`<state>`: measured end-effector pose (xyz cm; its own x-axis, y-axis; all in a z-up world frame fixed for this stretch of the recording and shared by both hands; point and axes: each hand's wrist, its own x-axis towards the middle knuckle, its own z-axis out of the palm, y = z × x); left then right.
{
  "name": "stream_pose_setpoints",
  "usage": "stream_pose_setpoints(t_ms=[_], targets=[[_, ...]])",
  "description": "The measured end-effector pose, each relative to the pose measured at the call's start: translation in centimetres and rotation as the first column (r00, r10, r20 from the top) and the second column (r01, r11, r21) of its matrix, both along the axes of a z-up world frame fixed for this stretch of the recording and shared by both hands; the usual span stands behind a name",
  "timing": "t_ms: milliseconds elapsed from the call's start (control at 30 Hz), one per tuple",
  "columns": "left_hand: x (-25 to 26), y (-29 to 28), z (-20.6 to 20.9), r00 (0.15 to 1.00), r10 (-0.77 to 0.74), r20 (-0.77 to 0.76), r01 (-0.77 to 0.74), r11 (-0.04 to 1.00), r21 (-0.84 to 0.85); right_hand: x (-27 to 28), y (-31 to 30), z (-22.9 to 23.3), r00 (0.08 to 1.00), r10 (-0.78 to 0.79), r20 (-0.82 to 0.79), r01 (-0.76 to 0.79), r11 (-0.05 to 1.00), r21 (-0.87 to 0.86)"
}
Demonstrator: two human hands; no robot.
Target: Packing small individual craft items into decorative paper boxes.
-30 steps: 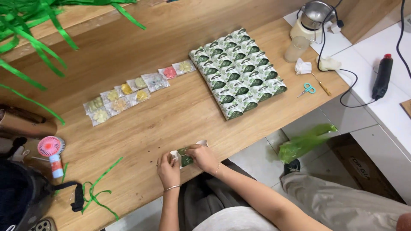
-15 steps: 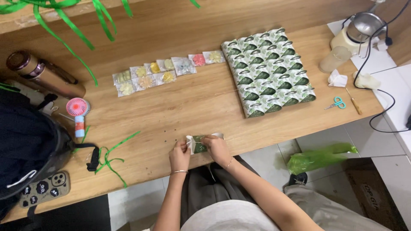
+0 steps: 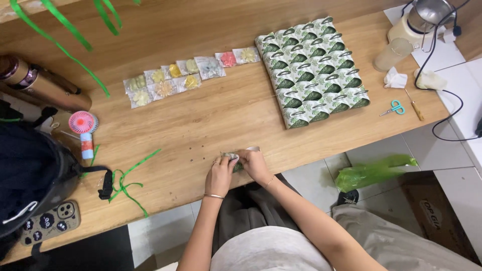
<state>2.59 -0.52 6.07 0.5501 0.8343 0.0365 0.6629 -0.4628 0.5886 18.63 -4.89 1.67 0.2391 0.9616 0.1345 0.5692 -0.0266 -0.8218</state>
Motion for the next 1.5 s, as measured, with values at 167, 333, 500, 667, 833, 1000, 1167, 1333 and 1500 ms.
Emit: stream_pose_setpoints(t_ms=[167,333,500,667,833,1000,1167,1333,1500], targets=[[0.9,-0.4,1.4,0.997,0.064,0.037,-0.064,0.998,-0.017,0.0,-0.2,2.6,0.992,-0.046,-0.118,0.039,0.998,-0.058],[1.6,-0.3,0.9,0.998,0.057,0.032,-0.057,0.998,0.010,0.8,-0.8,3.7,0.983,0.110,-0.148,-0.106,0.994,0.033],[1.2,-0.2,-1.6,0.996,0.068,0.057,-0.067,0.998,-0.005,1.3,-0.8,1.9,0.982,0.058,-0.180,-0.052,0.998,0.037],[1.2,0.2,-1.3,0.996,0.063,0.065,-0.063,0.998,-0.001,2.3,-0.7,-0.2,0.989,0.056,-0.139,-0.049,0.997,0.055],[1.0,-0.1,-1.1,0.996,0.085,0.014,-0.084,0.993,-0.078,2.7,-1.0,-0.5,0.992,0.031,-0.126,-0.033,0.999,-0.015],[0.1,0.3,-4.2,0.955,0.062,0.291,-0.056,0.998,-0.028,4.6,-1.4,3.8,0.911,-0.147,-0.386,0.114,0.988,-0.105],[0.6,0.1,-3.2,0.939,0.243,0.245,-0.202,0.963,-0.179,6.1,-2.2,4.3,0.973,-0.183,-0.141,0.172,0.981,-0.086],[0.8,0.2,-3.5,0.938,0.267,0.222,-0.227,0.955,-0.192,5.5,-3.0,0.9,0.863,-0.127,-0.488,0.011,0.972,-0.234],[1.0,0.1,-2.5,0.933,0.327,0.150,-0.273,0.915,-0.298,2.8,-2.0,2.6,0.896,-0.023,-0.443,-0.040,0.990,-0.132]])
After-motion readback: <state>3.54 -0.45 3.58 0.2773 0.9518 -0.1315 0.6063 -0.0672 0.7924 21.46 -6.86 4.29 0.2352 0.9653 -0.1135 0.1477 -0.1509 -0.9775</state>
